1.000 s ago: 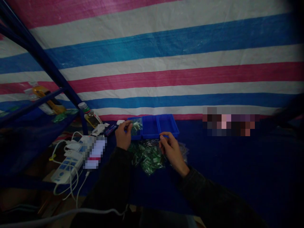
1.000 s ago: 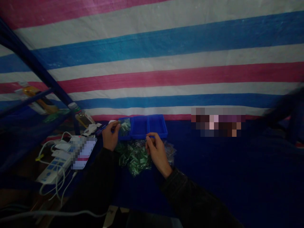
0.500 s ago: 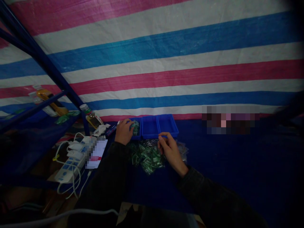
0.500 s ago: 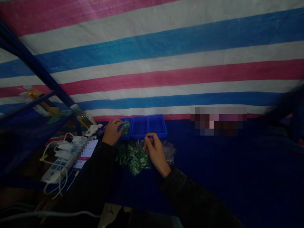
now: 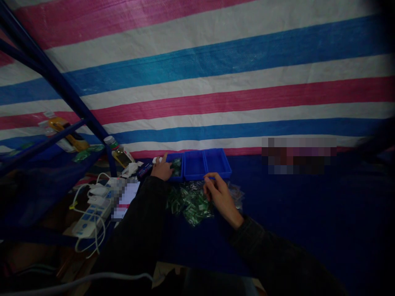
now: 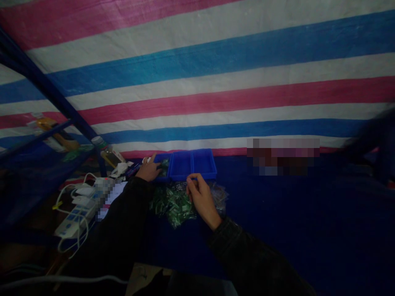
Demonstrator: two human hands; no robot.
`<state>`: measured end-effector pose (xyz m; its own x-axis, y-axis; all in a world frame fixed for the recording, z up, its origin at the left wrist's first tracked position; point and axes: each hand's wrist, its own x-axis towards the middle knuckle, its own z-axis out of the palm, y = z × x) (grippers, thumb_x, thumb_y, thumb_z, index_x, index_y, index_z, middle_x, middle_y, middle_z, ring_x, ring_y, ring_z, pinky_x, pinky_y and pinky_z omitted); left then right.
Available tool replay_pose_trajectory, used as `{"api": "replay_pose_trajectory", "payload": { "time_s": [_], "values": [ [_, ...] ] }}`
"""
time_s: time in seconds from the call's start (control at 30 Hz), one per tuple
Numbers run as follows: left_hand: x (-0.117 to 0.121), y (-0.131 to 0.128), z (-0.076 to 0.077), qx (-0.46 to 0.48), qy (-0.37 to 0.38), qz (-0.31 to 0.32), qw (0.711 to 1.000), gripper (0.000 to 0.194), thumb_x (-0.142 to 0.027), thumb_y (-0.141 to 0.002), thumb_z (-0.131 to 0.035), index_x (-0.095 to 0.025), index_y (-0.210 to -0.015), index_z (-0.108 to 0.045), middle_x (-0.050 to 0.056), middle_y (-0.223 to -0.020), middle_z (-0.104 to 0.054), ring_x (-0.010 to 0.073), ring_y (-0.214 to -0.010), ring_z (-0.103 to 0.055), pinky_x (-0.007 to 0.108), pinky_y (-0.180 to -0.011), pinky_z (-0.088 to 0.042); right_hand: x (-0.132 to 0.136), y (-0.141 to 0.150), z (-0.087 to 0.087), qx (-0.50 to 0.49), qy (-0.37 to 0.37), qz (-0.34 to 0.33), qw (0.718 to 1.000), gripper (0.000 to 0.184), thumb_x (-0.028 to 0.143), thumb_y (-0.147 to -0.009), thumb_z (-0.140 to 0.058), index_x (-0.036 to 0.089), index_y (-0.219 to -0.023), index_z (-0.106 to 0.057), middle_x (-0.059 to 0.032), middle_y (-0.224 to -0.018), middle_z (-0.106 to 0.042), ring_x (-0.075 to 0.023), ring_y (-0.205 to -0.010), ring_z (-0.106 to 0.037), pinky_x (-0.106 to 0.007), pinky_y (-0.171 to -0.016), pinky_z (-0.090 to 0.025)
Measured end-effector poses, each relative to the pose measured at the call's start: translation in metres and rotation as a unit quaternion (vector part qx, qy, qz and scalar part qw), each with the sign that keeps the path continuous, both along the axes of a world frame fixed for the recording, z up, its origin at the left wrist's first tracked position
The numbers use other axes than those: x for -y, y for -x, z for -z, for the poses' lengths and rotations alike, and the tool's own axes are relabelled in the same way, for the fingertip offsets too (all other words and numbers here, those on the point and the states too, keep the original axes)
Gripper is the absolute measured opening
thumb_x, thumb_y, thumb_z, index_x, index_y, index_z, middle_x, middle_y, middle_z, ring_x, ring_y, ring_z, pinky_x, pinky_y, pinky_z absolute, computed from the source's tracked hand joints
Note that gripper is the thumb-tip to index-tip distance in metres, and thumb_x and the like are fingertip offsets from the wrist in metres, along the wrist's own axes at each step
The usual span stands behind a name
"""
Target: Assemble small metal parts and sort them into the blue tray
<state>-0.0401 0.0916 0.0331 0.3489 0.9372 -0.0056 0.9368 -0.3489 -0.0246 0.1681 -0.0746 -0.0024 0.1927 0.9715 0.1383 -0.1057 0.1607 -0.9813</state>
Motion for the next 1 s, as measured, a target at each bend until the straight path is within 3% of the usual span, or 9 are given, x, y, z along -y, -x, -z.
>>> {"api": "replay_pose_trajectory", "payload": {
  "time_s": [0.23,0.4,0.6,0.77,0.9,1.0],
  "values": [
    [0.010,-0.008,-0.004,0.050,-0.106,0.041,0.992,0.051,-0.024,-0.091,-0.062,-0.026,-0.141,-0.054,0.013,-0.149,-0.048,0.0332,-0.136,-0.043,0.049,-0.109,-0.041,0.001,0.001,-0.001,-0.004,-0.001,-0.008,1.000,0.033,0.057,-0.096,-0.053,0.024,-0.104,-0.054,0.0063,-0.065,-0.057,-0.0113,-0.046,-0.046,-0.023,-0.043,-0.034],
    [0.013,-0.017,-0.004,0.028,-0.077,0.061,0.995,0.047,-0.020,-0.093,-0.056,-0.024,-0.140,-0.054,0.013,-0.124,-0.066,0.0301,-0.117,-0.060,0.045,-0.101,-0.045,0.001,0.001,-0.001,-0.003,0.001,-0.009,1.000,0.033,0.056,-0.096,-0.053,0.024,-0.104,-0.054,0.0059,-0.065,-0.057,-0.0114,-0.047,-0.047,-0.023,-0.044,-0.035],
    [0.003,-0.022,0.005,0.060,-0.036,0.042,0.997,0.043,-0.017,-0.095,-0.053,-0.016,-0.138,-0.053,0.016,-0.125,-0.066,0.0262,-0.117,-0.063,0.038,-0.103,-0.046,0.000,0.001,-0.001,-0.001,0.007,-0.014,1.000,0.035,0.058,-0.095,-0.053,0.024,-0.103,-0.054,0.0057,-0.065,-0.057,-0.0110,-0.046,-0.047,-0.023,-0.044,-0.035],
    [-0.003,-0.020,0.011,0.090,-0.045,0.038,0.994,0.043,-0.013,-0.095,-0.050,-0.010,-0.138,-0.054,0.020,-0.132,-0.063,0.0283,-0.126,-0.059,0.040,-0.109,-0.044,0.001,0.002,0.000,-0.003,0.007,-0.022,1.000,0.034,0.057,-0.096,-0.053,0.024,-0.102,-0.054,0.0057,-0.065,-0.057,-0.0106,-0.046,-0.048,-0.023,-0.043,-0.035],
    [0.000,-0.018,0.005,0.108,-0.049,0.054,0.991,0.045,-0.011,-0.095,-0.049,-0.011,-0.140,-0.053,0.017,-0.141,-0.057,0.0271,-0.130,-0.055,0.039,-0.112,-0.042,0.000,0.002,0.001,0.002,0.007,-0.022,1.000,0.033,0.057,-0.095,-0.054,0.024,-0.102,-0.054,0.0056,-0.065,-0.057,-0.0108,-0.046,-0.047,-0.023,-0.043,-0.035],
    [0.003,-0.012,-0.009,0.143,-0.070,0.079,0.984,0.047,-0.012,-0.095,-0.050,-0.015,-0.142,-0.053,0.015,-0.144,-0.055,0.0263,-0.132,-0.054,0.041,-0.113,-0.041,-0.001,0.001,0.001,0.007,0.004,-0.017,1.000,0.033,0.056,-0.096,-0.054,0.024,-0.101,-0.055,0.0053,-0.065,-0.058,-0.0109,-0.046,-0.048,-0.024,-0.044,-0.035]
  ]
}}
